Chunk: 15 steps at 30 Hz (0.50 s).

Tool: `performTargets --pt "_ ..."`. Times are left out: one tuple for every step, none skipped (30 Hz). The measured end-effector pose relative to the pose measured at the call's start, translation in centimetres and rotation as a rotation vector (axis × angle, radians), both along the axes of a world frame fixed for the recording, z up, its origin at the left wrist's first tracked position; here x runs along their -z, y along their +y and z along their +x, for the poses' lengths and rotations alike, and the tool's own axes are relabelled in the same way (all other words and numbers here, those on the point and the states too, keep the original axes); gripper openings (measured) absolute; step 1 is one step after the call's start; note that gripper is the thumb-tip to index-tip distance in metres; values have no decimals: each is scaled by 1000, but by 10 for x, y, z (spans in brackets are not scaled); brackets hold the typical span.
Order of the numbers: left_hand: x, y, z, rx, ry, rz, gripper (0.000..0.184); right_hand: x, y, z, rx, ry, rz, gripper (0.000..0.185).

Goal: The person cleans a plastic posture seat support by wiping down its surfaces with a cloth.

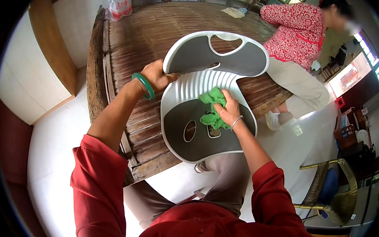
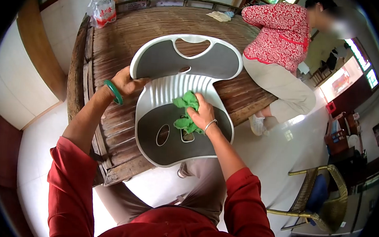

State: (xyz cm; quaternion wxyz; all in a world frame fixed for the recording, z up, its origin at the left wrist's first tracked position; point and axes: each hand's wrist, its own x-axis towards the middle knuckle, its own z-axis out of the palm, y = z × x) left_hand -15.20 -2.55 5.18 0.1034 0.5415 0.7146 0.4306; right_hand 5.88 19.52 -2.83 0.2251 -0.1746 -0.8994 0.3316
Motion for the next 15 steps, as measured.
performTargets --pt "-1 0 1 0 1 -2 31 1 -1 -2 5 46 59 52" --pt "-1 1 1 6 -16 -2 31 1 0 -7 2 46 56 52" --pt "-2 1 3 12 -33 -3 30 1 1 -13 27 105 119 58" --pt "-4 1 3 7 -34 -8 30 1 2 -19 53 164 182 63" --pt "-6 0 3 23 -35 -43 28 2 3 -25 49 161 176 63" --pt "-6 0 2 40 -36 -77 27 5 5 -30 51 156 229 67" --pt "-4 0 0 38 -6 -63 27 7 6 -36 52 151 284 71" --pt "-3 1 -1 34 -9 -66 27 10 6 -40 52 144 339 75" --pt "-4 1 -2 48 16 -76 27 0 -4 -39 111 -67 229 74" --pt "-6 2 -1 62 42 -88 26 -4 -8 -39 106 -71 227 74" --pt "-7 4 2 35 106 -71 27 -6 -11 -39 131 -141 205 75" --pt "-11 3 3 32 102 -76 27 -5 -13 -40 156 -213 182 76" --pt "-16 2 6 23 104 -97 28 0 -8 -41 154 -187 172 76" --pt "-18 2 8 18 109 -117 30 1 -4 -40 156 -192 166 76" --pt "-17 3 8 20 112 -87 32 -4 -1 -40 125 -269 199 76"
